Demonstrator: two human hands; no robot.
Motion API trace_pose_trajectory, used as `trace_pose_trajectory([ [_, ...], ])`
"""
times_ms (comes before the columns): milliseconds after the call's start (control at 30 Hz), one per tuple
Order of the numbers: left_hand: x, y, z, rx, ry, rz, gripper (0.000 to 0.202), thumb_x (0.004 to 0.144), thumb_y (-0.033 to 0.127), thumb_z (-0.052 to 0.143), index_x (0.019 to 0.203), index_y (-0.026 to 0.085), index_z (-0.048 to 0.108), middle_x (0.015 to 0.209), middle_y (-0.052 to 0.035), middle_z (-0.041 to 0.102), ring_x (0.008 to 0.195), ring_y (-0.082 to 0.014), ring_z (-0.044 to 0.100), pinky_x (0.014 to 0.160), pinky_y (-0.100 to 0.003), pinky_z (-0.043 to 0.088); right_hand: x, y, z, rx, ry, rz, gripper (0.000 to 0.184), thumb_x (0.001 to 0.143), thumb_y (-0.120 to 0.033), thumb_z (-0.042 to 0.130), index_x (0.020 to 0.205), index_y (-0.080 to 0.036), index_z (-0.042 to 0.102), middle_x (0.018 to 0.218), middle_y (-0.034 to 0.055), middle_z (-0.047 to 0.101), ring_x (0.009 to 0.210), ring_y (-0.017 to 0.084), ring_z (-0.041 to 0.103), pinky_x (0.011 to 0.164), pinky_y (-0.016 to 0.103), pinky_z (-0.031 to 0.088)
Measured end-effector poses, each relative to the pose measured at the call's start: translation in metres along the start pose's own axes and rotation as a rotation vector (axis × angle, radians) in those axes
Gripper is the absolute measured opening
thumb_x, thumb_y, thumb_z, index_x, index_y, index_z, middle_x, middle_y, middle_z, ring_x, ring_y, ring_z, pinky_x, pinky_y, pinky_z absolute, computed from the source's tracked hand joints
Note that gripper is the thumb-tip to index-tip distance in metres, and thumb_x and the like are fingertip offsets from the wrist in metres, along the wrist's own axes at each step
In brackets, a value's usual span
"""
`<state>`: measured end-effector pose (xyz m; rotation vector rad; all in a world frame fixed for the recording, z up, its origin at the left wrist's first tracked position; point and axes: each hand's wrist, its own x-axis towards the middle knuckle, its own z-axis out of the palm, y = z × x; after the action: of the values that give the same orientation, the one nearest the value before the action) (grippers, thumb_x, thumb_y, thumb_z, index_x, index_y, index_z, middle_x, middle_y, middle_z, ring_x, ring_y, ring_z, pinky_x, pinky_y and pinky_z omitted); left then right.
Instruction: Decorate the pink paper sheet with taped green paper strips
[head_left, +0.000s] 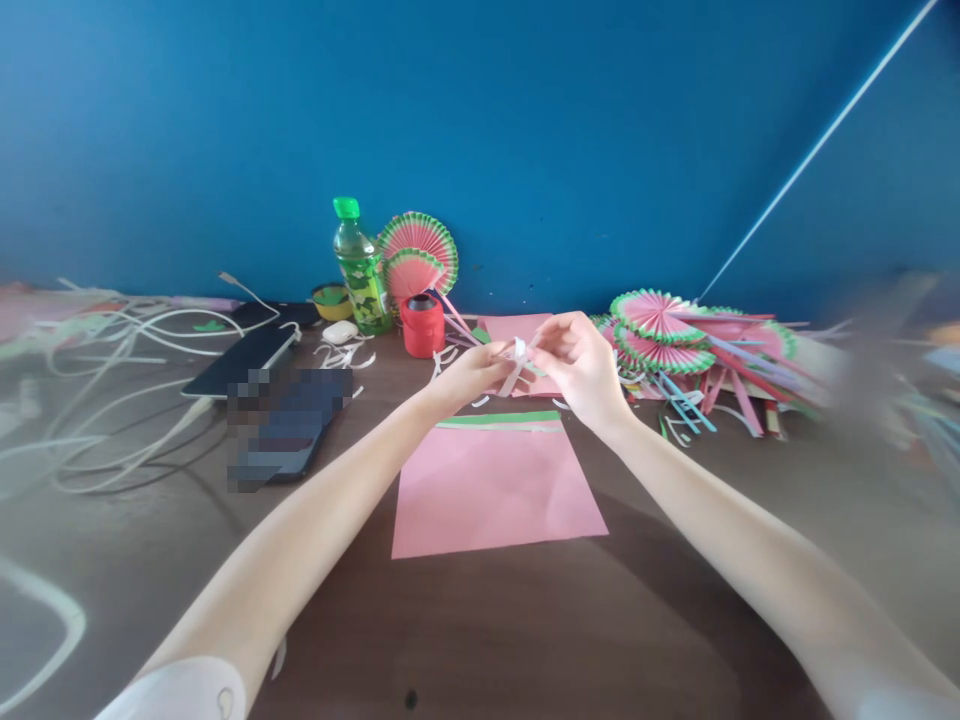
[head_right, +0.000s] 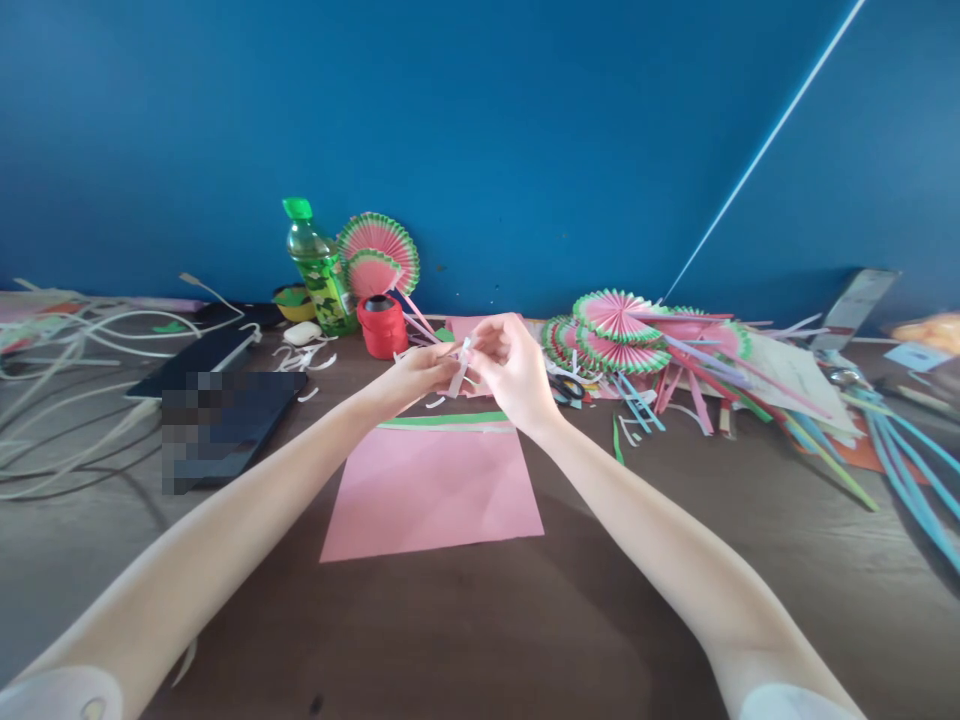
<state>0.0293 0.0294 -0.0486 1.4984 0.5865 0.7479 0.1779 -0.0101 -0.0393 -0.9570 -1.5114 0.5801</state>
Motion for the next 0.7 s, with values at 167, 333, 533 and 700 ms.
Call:
trace_pose_trajectory([
  [167, 0.0, -0.003, 0.0, -0.056, -0.03, -0.02, 0.03, 0.081, 0.025, 0.049, 0.106, 0.01, 0.053, 0.09, -0.0126, 0.064, 0.073, -0.0129, 0.06, 0.075, -0.029, 0.043, 0.004, 0.004, -0.004, 0.042, 0.042, 0.044, 0.02, 0.068, -0.02, 0.062, 0.08, -0.021, 0.046, 0.072, -0.0027, 0.055, 0.066, 0.011, 0.056, 0.064, 0.028, 0.048],
  [333, 0.002, -0.004, 0.0, -0.17, -0.062, -0.029, 0.035, 0.077, 0.015, 0.048, 0.111, 0.008, 0.052, 0.09, -0.0124, 0.065, 0.07, -0.0108, 0.055, 0.074, -0.027, 0.04, 0.006, 0.007, -0.004, 0.132, 0.044, 0.07, 0.022, 0.067, -0.021, 0.064, 0.081, -0.021, 0.047, 0.072, -0.0034, 0.053, 0.068, 0.011, 0.056, 0.067, 0.028, 0.047],
  [533, 0.001, -0.003, 0.0, -0.128, -0.097, -0.02, 0.04, 0.073, 0.012, 0.048, 0.112, 0.008, 0.054, 0.087, -0.0108, 0.065, 0.062, -0.0087, 0.048, 0.063, -0.024, 0.036, 0.008, 0.018, -0.005, 0.252, 0.041, 0.13, 0.026, 0.066, -0.025, 0.065, 0.086, -0.022, 0.049, 0.072, -0.0041, 0.052, 0.066, 0.011, 0.055, 0.067, 0.027, 0.046],
  [700, 0.0, -0.003, -0.002, -0.092, -0.117, 0.004, 0.037, 0.072, 0.014, 0.048, 0.108, 0.009, 0.057, 0.081, -0.0082, 0.064, 0.059, -0.0085, 0.044, 0.061, -0.025, 0.034, 0.01, 0.021, -0.005, 0.364, -0.041, 0.18, 0.026, 0.066, -0.029, 0.066, 0.087, -0.022, 0.053, 0.072, -0.003, 0.051, 0.065, 0.012, 0.055, 0.064, 0.028, 0.047],
])
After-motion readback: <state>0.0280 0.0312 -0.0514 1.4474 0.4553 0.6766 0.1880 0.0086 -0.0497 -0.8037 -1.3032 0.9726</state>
